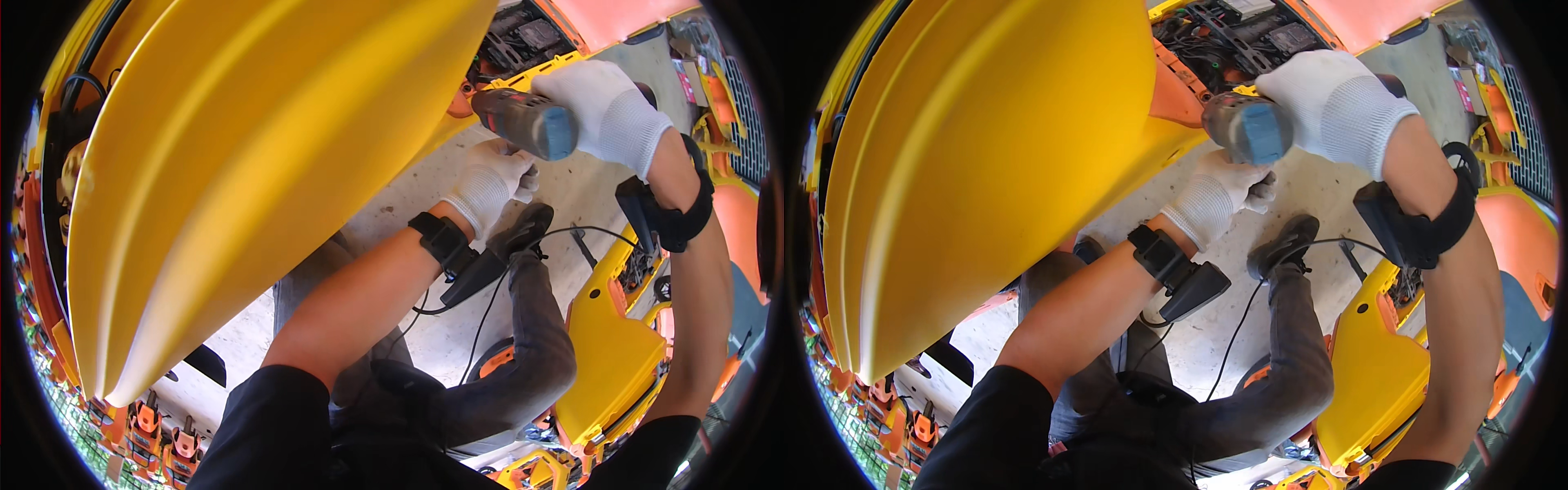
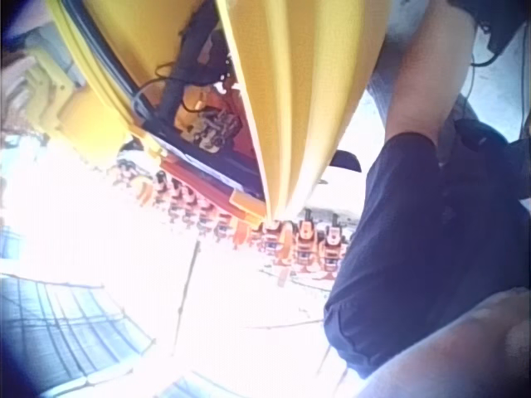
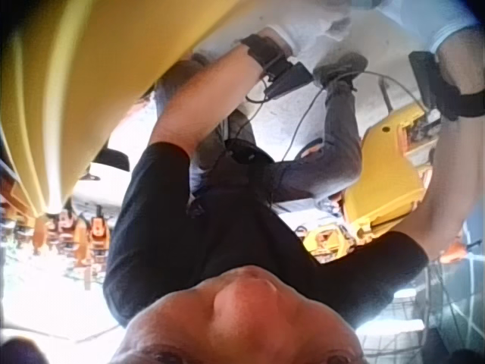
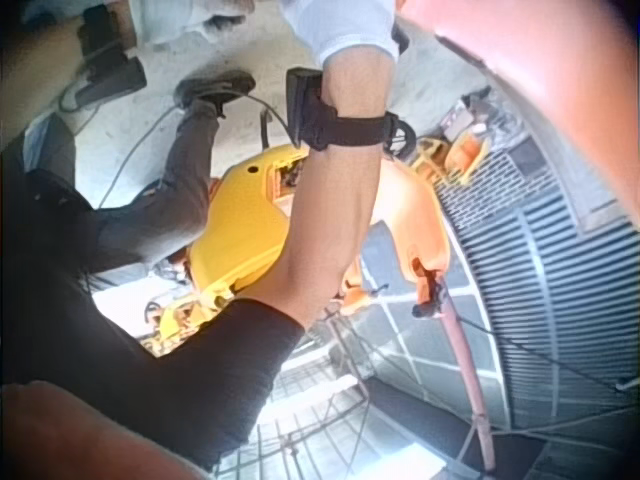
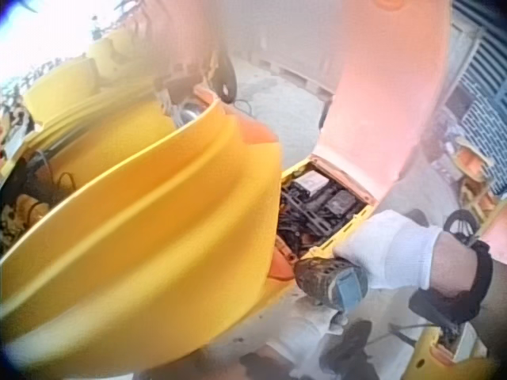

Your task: The person uses a cordless drill to fasten screws into the yellow and orange plastic body panels of a child's ride-on scooter. They work on securing the side panels and the seat area, moving between different sections of the vehicle to tighten various fasteners.

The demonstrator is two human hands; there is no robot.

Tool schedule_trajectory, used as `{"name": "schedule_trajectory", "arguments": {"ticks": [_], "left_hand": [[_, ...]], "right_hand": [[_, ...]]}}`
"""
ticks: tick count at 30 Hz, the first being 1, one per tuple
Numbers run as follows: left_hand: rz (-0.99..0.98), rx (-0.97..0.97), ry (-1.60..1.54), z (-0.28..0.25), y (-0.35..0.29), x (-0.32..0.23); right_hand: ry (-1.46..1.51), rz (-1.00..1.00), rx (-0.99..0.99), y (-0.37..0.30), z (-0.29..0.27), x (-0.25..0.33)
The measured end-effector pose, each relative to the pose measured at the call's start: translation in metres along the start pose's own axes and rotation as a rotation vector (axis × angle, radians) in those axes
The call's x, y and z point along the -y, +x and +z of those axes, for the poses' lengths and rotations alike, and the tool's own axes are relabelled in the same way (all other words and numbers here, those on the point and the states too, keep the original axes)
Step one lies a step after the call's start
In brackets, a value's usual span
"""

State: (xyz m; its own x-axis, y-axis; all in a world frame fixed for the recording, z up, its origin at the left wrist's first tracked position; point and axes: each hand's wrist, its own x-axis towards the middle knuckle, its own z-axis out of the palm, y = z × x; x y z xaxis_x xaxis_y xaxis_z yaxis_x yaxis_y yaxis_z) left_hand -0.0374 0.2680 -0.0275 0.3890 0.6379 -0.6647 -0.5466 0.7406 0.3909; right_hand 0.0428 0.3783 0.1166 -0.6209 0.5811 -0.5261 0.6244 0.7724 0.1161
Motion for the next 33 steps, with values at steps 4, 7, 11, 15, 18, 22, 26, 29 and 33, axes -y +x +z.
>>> {"name": "schedule_trajectory", "arguments": {"ticks": [4, 7, 11, 15, 18, 22, 26, 29, 33], "left_hand": [[0.024, 0.007, 0.083, 0.003, 0.005, -0.001], [0.061, 0.048, 0.293, -0.006, 0.013, -0.001], [0.002, 0.003, -0.072, -0.012, 0.003, -0.004], [0.073, 0.085, -0.065, -0.003, 0.003, -0.006], [0.131, 0.145, -0.119, -0.006, 0.009, -0.006], [0.157, 0.149, 0.010, -0.005, 0.012, -0.008], [0.165, 0.181, -0.014, -0.008, 0.010, -0.011], [0.143, 0.179, -0.024, -0.007, 0.006, -0.016], [0.158, 0.220, -0.053, -0.009, 0.006, -0.015]], "right_hand": [[-0.023, 0.008, 0.033, -0.004, -0.001, 0.000], [-0.002, -0.054, -0.016, -0.004, -0.010, 0.001], [0.412, -0.127, -0.471, -0.050, 0.017, -0.034], [0.926, 0.392, -0.388, -0.113, 0.047, -0.018], [1.273, 0.587, -0.498, -0.144, 0.077, 0.005], [1.475, 0.744, -0.447, -0.171, 0.105, 0.024], [1.636, 0.733, -0.411, -0.172, 0.112, 0.030], [1.681, 0.719, -0.432, -0.172, 0.112, 0.031], [1.701, 0.694, -0.451, -0.172, 0.115, 0.029]]}}
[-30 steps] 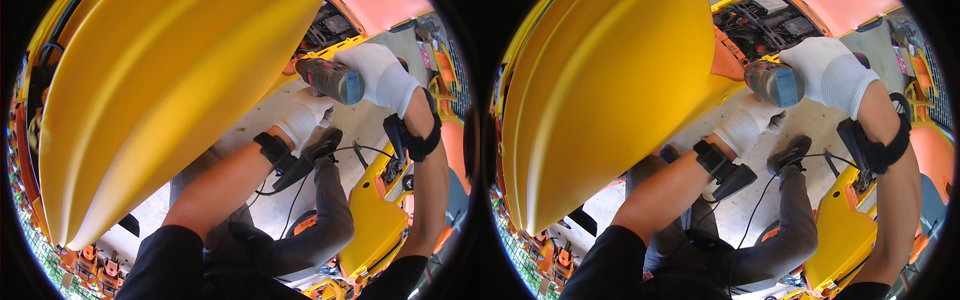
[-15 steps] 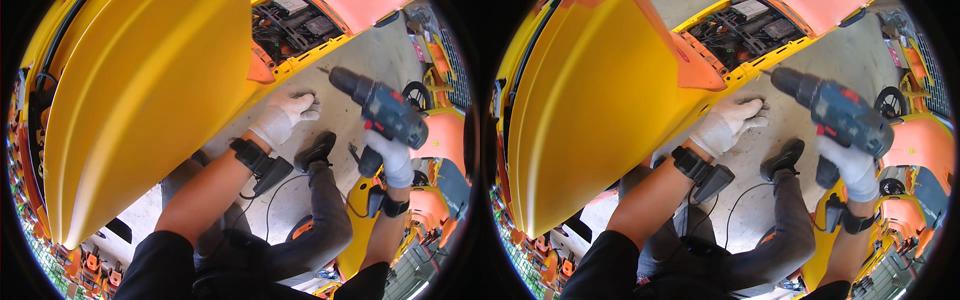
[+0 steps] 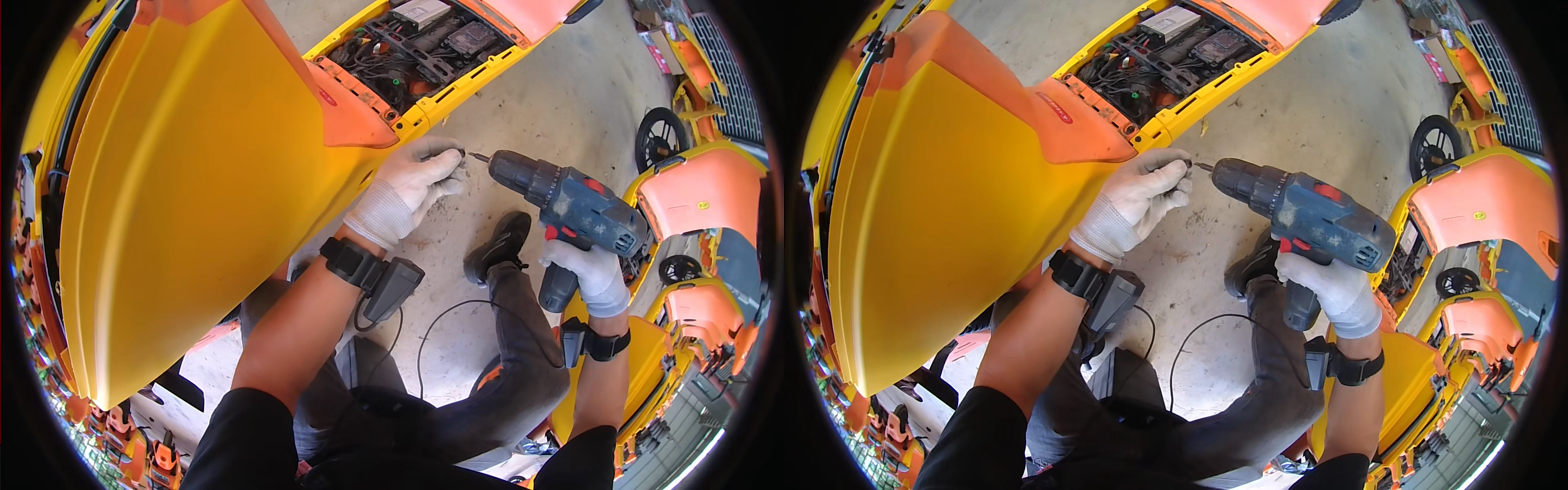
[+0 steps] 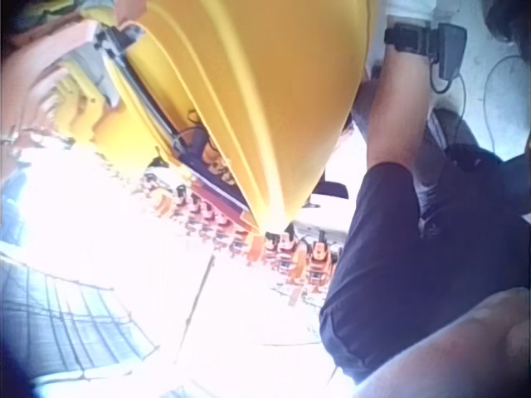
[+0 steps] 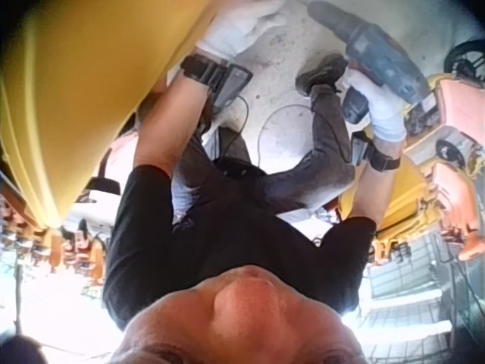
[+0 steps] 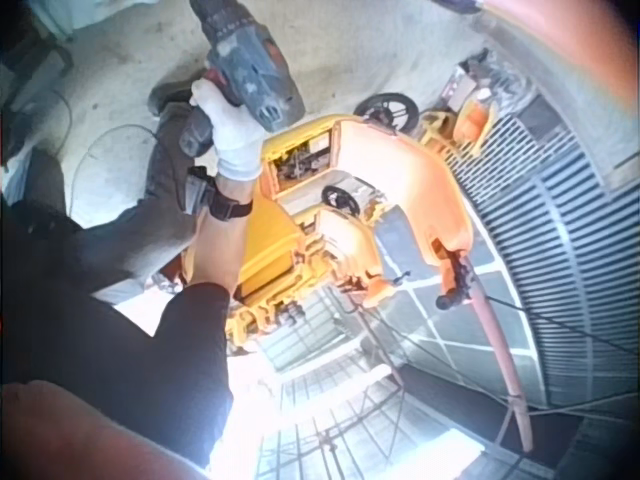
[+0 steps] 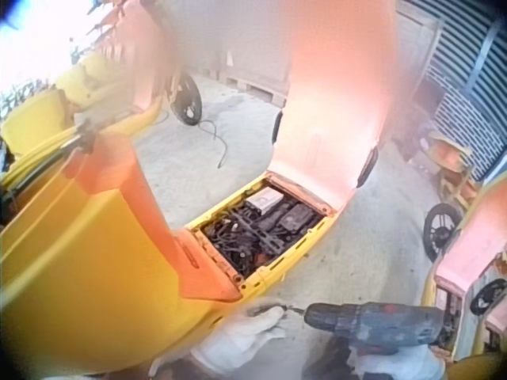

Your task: The person uses a cordless drill to fasten screws into the yellow and orange plastic body panels of a child's ride-on scooter. They work on securing the side panels and the seat area, moving between different sections of the vehicle to tighten various fasteners.

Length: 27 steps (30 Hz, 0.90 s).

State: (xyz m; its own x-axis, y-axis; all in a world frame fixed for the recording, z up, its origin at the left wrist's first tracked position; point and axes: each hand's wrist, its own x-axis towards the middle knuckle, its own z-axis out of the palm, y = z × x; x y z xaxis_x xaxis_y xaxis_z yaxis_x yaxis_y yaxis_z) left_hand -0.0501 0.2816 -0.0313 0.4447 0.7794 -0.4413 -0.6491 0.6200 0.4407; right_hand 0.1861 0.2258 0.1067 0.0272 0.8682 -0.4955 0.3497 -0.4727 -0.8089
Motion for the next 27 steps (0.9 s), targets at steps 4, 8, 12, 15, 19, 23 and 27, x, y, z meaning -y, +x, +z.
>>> {"name": "schedule_trajectory", "arguments": {"ticks": [4, 8, 12, 15, 19, 23, 27], "left_hand": [[-0.021, -0.018, 0.019, 0.002, 0.000, -0.002], [-0.030, -0.025, 0.010, 0.001, 0.002, 0.000], [-0.033, 0.017, 0.027, -0.004, 0.006, 0.004], [-0.034, 0.035, 0.055, -0.007, 0.008, 0.004], [-0.033, 0.070, 0.123, -0.008, 0.008, 0.004], [-0.031, 0.066, 0.158, -0.006, 0.006, 0.003], [-0.049, 0.067, 0.200, -0.006, 0.005, 0.002]], "right_hand": [[-0.032, 0.046, 0.033, 0.002, -0.004, -0.002], [-0.069, 0.042, 0.046, 0.004, -0.006, -0.004], [-0.089, 0.054, 0.033, 0.005, -0.006, -0.005], [-0.078, 0.066, 0.042, 0.005, -0.006, -0.005], [-0.057, 0.006, 0.027, 0.004, -0.006, -0.008], [-0.093, -0.016, 0.032, 0.005, -0.008, -0.009], [-0.143, 0.003, 0.037, 0.004, -0.013, -0.012]]}}
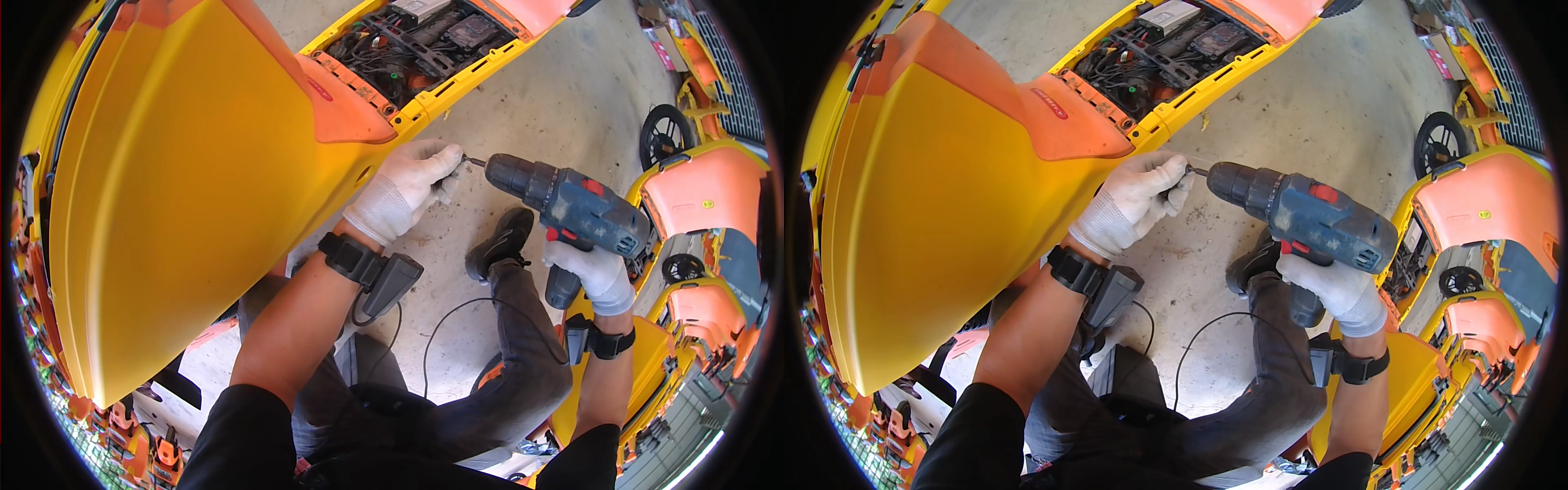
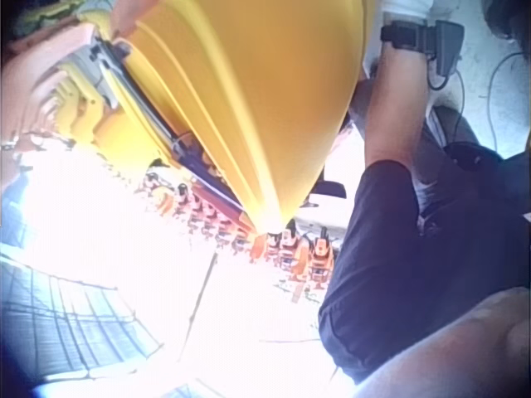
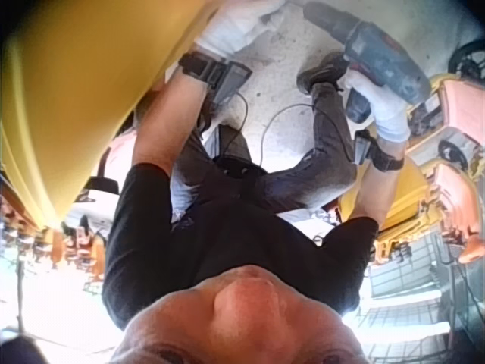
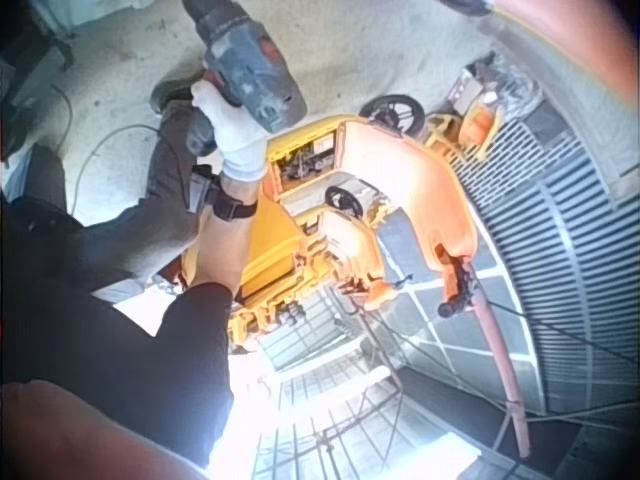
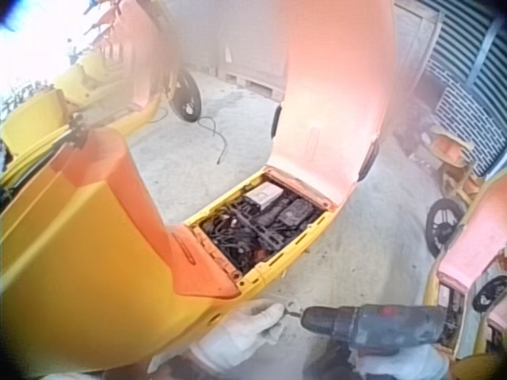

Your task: The person uses a cordless drill to fasten screws into the yellow and orange plastic body panels of a child's ride-on scooter. They work on securing the side panels and the seat area, moving between different sections of the vehicle to tighten various fasteners.

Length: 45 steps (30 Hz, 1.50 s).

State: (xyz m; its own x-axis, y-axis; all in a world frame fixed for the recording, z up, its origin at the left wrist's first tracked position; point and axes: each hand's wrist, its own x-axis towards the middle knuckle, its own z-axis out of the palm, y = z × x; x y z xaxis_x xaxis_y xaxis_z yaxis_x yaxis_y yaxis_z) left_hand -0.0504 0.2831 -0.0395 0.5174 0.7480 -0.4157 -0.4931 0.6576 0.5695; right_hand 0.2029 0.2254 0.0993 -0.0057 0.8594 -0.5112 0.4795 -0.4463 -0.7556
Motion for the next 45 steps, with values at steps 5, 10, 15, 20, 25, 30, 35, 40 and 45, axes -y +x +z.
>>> {"name": "schedule_trajectory", "arguments": {"ticks": [5, 10, 15, 20, 25, 30, 35, 40, 45], "left_hand": [[-0.027, 0.026, -0.005, -0.002, 0.000, 0.001], [-0.053, 0.036, -0.067, 0.001, 0.000, 0.002], [-0.020, 0.029, -0.191, -0.006, 0.005, 0.009], [-0.019, -0.119, -0.469, 0.005, 0.005, 0.008], [0.071, -0.127, -0.659, 0.002, 0.014, 0.007], [0.082, -0.098, -0.767, -0.012, 0.031, 0.008], [0.139, -0.064, -0.891, -0.018, 0.046, 0.017], [0.136, -0.187, -0.860, -0.013, 0.051, 0.016], [0.132, -0.244, -0.689, -0.018, 0.052, 0.014]], "right_hand": [[-0.197, -0.051, -0.002, 0.000, -0.001, 0.003], [-0.341, -0.294, 0.063, 0.001, -0.018, 0.003], [-0.338, -0.231, 0.046, 0.006, -0.006, 0.012], [-0.315, -0.055, 0.024, 0.012, 0.006, 0.028], [-0.341, -0.242, 0.037, 0.027, 0.014, 0.035], [-0.326, -0.260, 0.018, 0.042, 0.026, 0.033], [-0.436, -0.438, 0.038, 0.050, 0.034, 0.035], [-0.368, -0.329, 0.040, 0.053, 0.038, 0.046], [-0.327, -0.323, 0.066, 0.068, 0.039, 0.047]]}}
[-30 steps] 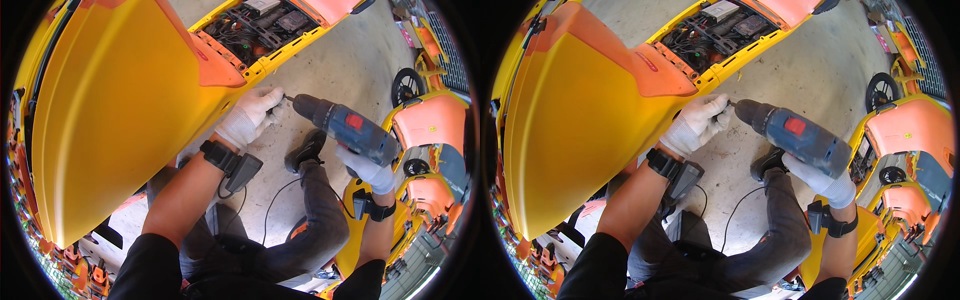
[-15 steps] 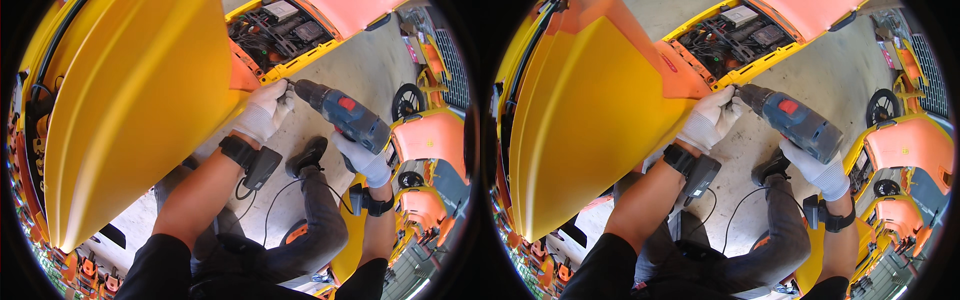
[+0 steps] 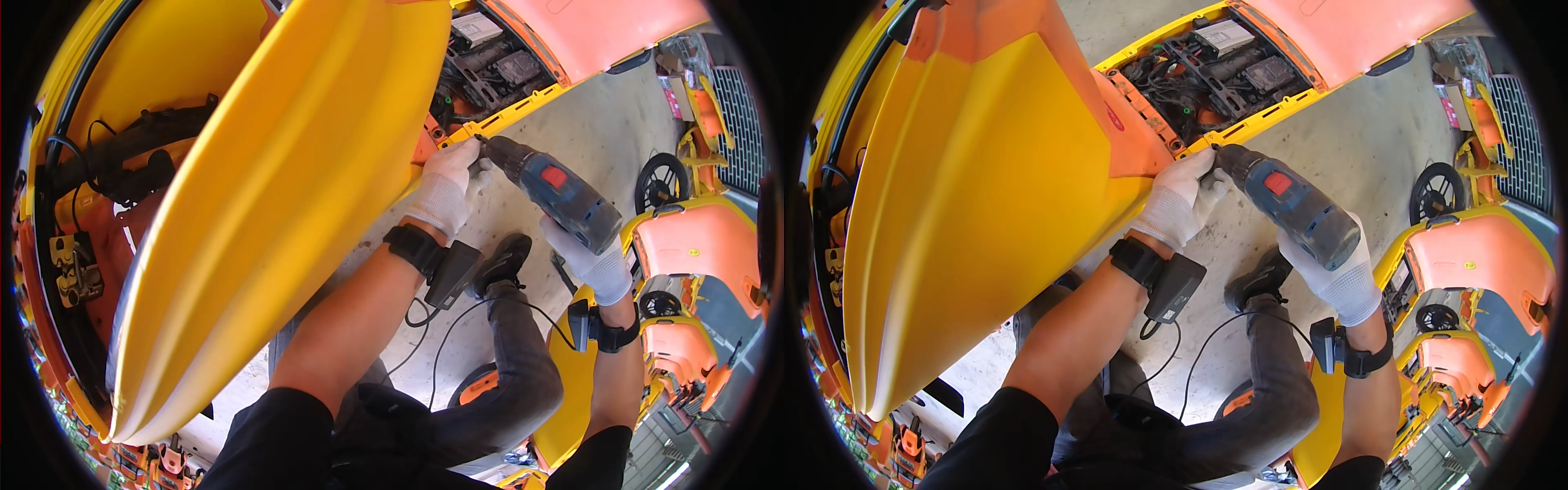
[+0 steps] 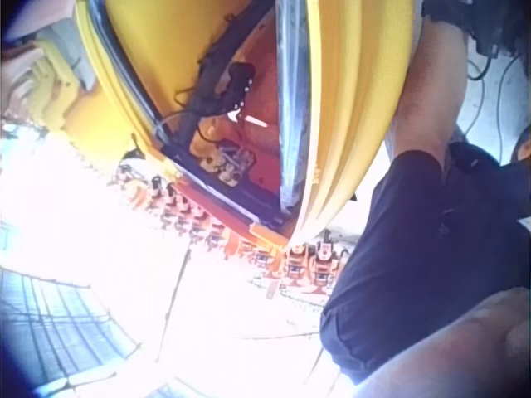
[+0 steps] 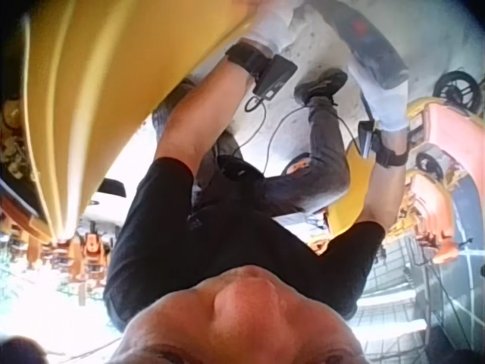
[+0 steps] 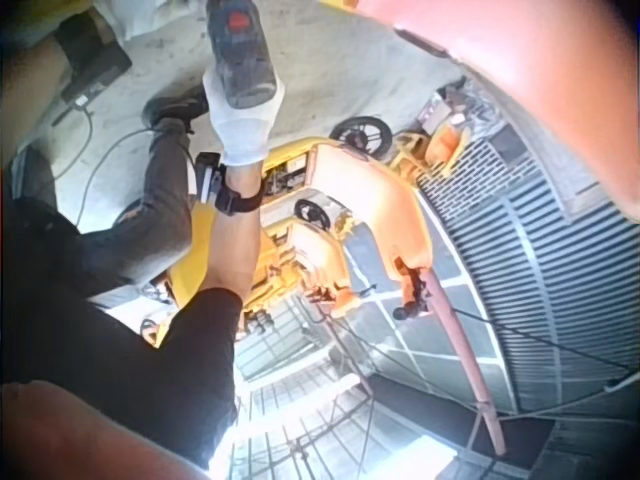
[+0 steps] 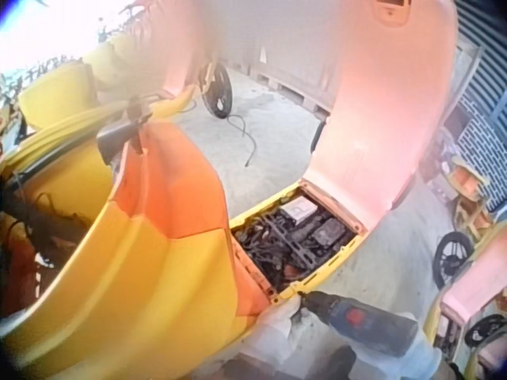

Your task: The person uses a cordless drill to fasten screws into the yellow and orange plastic body panels of a child's ride-on scooter. They work on securing the side panels and the seat area, moving between different sections of the vehicle to tighten various fasteners.

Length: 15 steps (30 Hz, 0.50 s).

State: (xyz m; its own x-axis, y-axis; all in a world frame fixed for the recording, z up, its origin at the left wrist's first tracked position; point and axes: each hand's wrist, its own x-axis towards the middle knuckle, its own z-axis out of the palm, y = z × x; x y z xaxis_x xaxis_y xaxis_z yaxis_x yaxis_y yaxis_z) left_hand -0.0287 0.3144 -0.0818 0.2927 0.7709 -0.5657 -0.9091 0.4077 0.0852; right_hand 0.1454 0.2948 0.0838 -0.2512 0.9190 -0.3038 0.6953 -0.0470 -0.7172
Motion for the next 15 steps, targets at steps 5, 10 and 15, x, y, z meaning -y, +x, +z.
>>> {"name": "schedule_trajectory", "arguments": {"ticks": [5, 10, 15], "left_hand": [[-0.004, -0.067, 0.040, 0.004, 0.005, -0.002], [-0.014, -0.054, 0.060, 0.003, 0.005, 0.001], [-0.024, -0.068, -0.011, 0.006, 0.005, -0.001]], "right_hand": [[0.003, 0.055, 0.004, 0.012, 0.004, -0.006], [-0.056, 0.120, 0.024, 0.021, 0.001, -0.009], [-0.025, 0.136, 0.037, 0.033, 0.000, -0.004]]}}
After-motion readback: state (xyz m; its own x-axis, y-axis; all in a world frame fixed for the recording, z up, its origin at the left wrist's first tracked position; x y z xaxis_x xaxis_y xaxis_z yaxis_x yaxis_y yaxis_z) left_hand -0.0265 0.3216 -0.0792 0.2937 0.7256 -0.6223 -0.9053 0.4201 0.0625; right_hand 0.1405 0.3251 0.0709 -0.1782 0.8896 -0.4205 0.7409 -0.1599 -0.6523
